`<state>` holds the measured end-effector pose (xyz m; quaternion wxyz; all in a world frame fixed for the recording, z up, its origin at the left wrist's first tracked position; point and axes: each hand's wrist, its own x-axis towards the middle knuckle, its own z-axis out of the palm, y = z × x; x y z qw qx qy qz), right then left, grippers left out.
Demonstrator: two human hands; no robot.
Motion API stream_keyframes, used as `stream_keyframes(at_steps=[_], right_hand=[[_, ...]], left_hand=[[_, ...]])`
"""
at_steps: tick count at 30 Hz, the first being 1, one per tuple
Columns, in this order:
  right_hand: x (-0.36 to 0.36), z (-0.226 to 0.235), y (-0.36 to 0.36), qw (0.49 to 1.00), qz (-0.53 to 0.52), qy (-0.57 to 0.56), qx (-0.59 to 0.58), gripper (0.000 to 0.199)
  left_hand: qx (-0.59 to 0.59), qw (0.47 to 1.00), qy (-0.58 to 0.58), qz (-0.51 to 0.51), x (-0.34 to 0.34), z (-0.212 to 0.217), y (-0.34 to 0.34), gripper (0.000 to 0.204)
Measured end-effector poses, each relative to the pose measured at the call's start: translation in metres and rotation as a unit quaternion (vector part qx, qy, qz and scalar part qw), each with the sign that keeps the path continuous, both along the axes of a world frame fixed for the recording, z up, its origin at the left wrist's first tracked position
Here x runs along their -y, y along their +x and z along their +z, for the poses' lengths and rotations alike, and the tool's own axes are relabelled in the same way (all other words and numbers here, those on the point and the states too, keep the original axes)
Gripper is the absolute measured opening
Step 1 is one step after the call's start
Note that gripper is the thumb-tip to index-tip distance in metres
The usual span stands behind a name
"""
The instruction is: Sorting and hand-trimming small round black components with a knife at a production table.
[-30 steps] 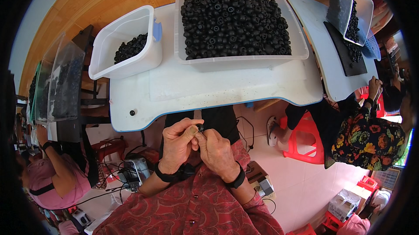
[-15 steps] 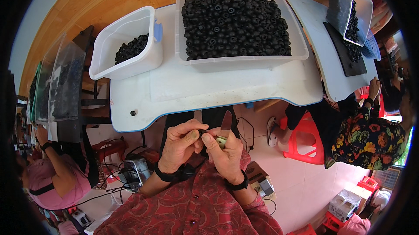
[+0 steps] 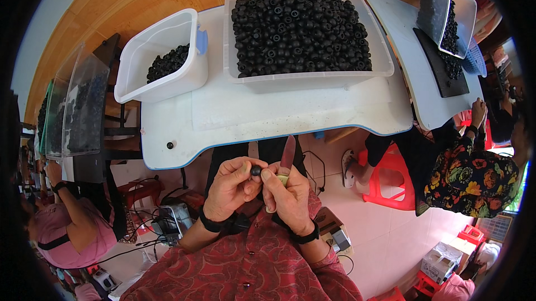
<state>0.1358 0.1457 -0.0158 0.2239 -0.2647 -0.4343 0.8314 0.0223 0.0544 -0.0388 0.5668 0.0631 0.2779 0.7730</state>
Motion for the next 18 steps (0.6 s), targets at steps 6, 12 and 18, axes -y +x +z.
stream_keyframes(at_steps=[6,12,18], right_hand=[[0.003,0.0,-0.004,1.0,-0.006,0.005,0.0,0.014],[0.01,-0.003,-0.008,0.998,-0.02,0.052,0.025,0.013],[0.011,-0.007,-0.015,0.998,0.012,0.054,-0.01,0.013]], left_hand=[[-0.039,0.999,-0.026,0.006,-0.001,0.009,-0.001,0.027],[-0.11,0.991,-0.065,0.044,-0.001,0.014,0.0,0.022],[-0.092,0.993,-0.048,0.06,0.005,0.013,-0.008,0.022]])
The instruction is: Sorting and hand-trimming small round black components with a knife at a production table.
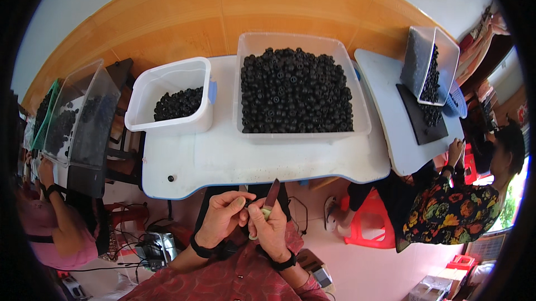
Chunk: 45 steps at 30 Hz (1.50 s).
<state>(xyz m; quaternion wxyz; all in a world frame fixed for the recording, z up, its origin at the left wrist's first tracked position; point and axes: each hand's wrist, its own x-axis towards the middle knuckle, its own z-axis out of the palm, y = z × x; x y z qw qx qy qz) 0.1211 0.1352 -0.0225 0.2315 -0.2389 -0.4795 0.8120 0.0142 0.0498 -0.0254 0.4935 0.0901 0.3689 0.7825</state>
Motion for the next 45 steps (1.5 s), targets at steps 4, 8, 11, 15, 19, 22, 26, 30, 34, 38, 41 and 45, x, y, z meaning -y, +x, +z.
stream_keyframes(at_steps=[4,8,11,15,19,22,26,30,34,38,41,45], right_hand=[[0.008,0.004,-0.011,0.998,-0.042,0.03,0.018,0.009],[0.006,0.002,-0.011,0.996,-0.021,0.067,0.048,0.006],[0.004,0.002,-0.009,0.995,-0.023,0.066,0.067,0.006],[0.003,-0.001,-0.008,0.994,-0.052,0.059,0.079,0.008],[0.001,0.003,-0.007,0.993,-0.054,0.062,0.084,0.01],[0.0,0.003,-0.007,0.992,-0.057,0.044,0.101,0.01],[-0.005,-0.007,-0.003,0.992,-0.061,0.054,0.099,0.013],[-0.004,-0.003,-0.006,0.991,-0.052,0.064,0.102,0.013],[-0.006,-0.006,-0.004,0.988,-0.051,0.078,0.119,0.014],[-0.008,-0.002,-0.004,0.986,-0.05,0.077,0.142,0.016],[-0.008,0.001,-0.006,0.984,-0.061,0.07,0.152,0.013],[-0.011,-0.004,-0.002,0.986,-0.051,0.053,0.152,0.015]], left_hand=[[-0.017,1.0,-0.023,0.008,-0.003,-0.002,-0.006,0.021],[-0.067,0.995,-0.069,0.036,0.0,0.014,-0.022,0.021],[-0.18,0.97,-0.11,0.125,-0.003,0.028,-0.048,0.021],[-0.232,0.92,-0.121,0.291,-0.014,0.055,-0.092,0.023],[-0.206,0.894,-0.1,0.385,-0.031,0.071,-0.133,0.028],[-0.186,0.88,-0.066,0.432,-0.04,0.068,-0.145,0.035],[-0.357,0.875,-0.082,0.316,-0.075,0.066,-0.128,0.023],[-0.63,0.711,-0.135,0.282,-0.117,0.073,-0.127,0.013],[-0.756,0.589,-0.17,0.229,-0.143,0.08,-0.126,0.008],[-0.819,0.515,-0.222,0.122,-0.156,0.08,-0.126,0.004],[-0.848,0.463,-0.249,0.061,-0.162,0.083,-0.126,0.006],[-0.845,0.459,-0.264,0.078,-0.168,0.077,-0.127,0.007]])
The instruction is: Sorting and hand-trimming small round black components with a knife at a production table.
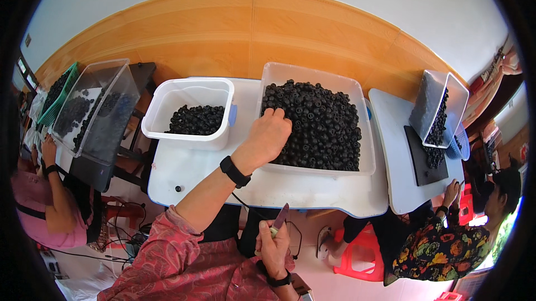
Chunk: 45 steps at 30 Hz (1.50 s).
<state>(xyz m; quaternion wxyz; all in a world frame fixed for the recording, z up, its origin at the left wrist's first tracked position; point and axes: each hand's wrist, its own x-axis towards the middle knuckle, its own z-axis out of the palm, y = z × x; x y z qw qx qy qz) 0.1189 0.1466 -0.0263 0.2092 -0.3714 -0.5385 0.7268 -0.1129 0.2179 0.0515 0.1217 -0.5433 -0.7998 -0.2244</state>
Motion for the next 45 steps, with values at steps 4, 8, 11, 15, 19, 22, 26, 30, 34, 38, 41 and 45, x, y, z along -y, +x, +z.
stream_keyframes(at_steps=[4,8,11,15,19,22,26,30,34,38,41,45], right_hand=[[-0.002,-0.004,0.003,1.0,0.004,-0.015,-0.007,0.017],[-0.001,-0.003,0.004,1.0,-0.004,-0.023,-0.018,0.016],[-0.003,-0.005,0.002,1.0,-0.004,-0.013,-0.018,0.016],[-0.001,0.0,-0.001,0.999,-0.012,0.01,-0.029,0.008],[-0.001,0.005,0.0,0.999,-0.011,0.022,-0.045,0.008],[-0.002,0.01,0.002,0.998,-0.016,0.026,-0.053,0.009],[-0.004,0.016,0.003,0.993,-0.042,0.054,-0.099,0.01],[-0.005,0.022,0.007,0.987,-0.05,0.019,-0.153,0.011],[-0.003,0.023,0.011,0.988,-0.043,0.032,-0.142,0.012],[-0.005,0.022,0.021,0.988,-0.026,-0.023,-0.149,0.012],[-0.006,0.02,0.026,0.988,-0.02,-0.054,-0.143,0.012],[-0.007,0.014,0.033,0.988,-0.023,-0.055,-0.141,0.013]], left_hand=[[0.036,0.999,-0.025,-0.009,0.002,0.003,0.001,0.01],[0.128,0.973,0.144,-0.126,0.018,0.003,-0.003,0.015],[0.384,0.888,0.208,-0.14,0.04,0.012,0.013,0.014],[0.697,0.665,0.207,-0.17,0.081,0.003,0.04,0.016],[0.81,0.497,0.255,-0.179,0.11,-0.016,0.07,0.02],[0.826,0.477,0.242,-0.179,0.122,-0.035,0.083,0.021],[0.83,0.478,0.216,-0.191,0.131,-0.053,0.093,0.019],[0.818,0.499,0.218,-0.185,0.135,-0.06,0.105,0.019],[0.804,0.519,0.209,-0.202,0.138,-0.066,0.114,0.02],[0.797,0.543,0.186,-0.188,0.138,-0.067,0.121,0.021],[0.782,0.566,0.181,-0.188,0.138,-0.073,0.126,0.021],[0.769,0.601,0.147,-0.163,0.14,-0.074,0.13,0.021]])
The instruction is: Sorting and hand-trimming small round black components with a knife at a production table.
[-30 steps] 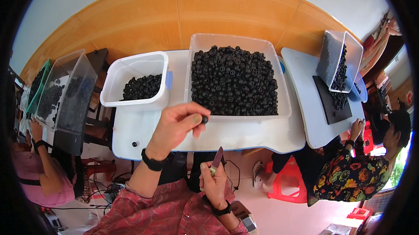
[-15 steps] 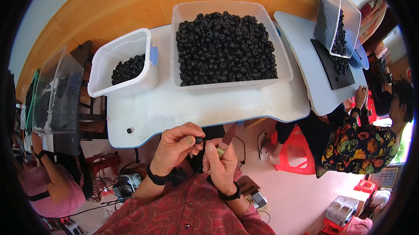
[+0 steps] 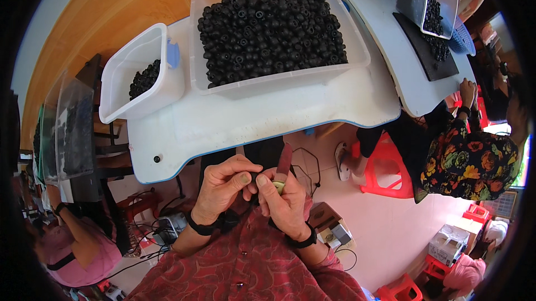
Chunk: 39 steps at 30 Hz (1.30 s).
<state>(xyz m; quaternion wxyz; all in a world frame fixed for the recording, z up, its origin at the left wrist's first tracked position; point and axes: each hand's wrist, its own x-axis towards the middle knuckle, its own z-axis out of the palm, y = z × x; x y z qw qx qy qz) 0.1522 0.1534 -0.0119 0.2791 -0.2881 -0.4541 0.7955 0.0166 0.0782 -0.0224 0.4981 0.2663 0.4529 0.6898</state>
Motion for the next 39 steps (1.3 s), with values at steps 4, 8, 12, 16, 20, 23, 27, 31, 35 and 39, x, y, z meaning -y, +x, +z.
stream_keyframes(at_steps=[4,8,12,16,20,23,27,31,35,39], right_hand=[[-0.004,-0.004,0.01,0.999,0.03,0.028,0.006,0.012],[-0.002,-0.001,0.01,0.999,0.008,0.038,0.013,0.01],[0.0,-0.008,0.014,0.998,-0.01,0.063,0.03,0.012],[0.001,-0.015,0.011,0.951,-0.03,0.28,0.127,0.013],[-0.001,-0.015,0.0,0.839,-0.07,0.514,0.165,0.02],[-0.002,-0.015,0.0,0.801,-0.053,0.56,0.203,0.031],[0.0,-0.013,0.0,0.773,-0.051,0.595,0.214,0.039],[0.004,-0.012,-0.002,0.748,-0.044,0.62,0.232,0.041],[0.005,-0.011,-0.003,0.737,-0.049,0.636,0.225,0.041],[0.006,-0.012,-0.005,0.732,-0.051,0.642,0.22,0.042]], left_hand=[[0.016,1.0,-0.004,-0.014,0.002,0.002,0.002,0.02],[0.051,0.999,-0.003,-0.015,0.0,0.003,0.004,0.019],[0.087,0.996,0.0,-0.011,0.0,-0.001,0.006,0.02],[0.127,0.992,0.004,-0.006,0.0,0.002,0.008,0.021],[0.16,0.987,0.014,0.021,0.002,0.001,0.011,0.022],[0.162,0.986,0.007,0.036,0.004,-0.001,0.011,0.023],[0.182,0.982,0.024,0.051,0.006,-0.004,0.011,0.023],[0.189,0.979,0.05,0.051,0.007,-0.007,0.009,0.024],[0.198,0.976,0.073,0.049,0.008,-0.009,0.008,0.023],[0.193,0.977,0.078,0.053,0.009,-0.009,0.008,0.022]])
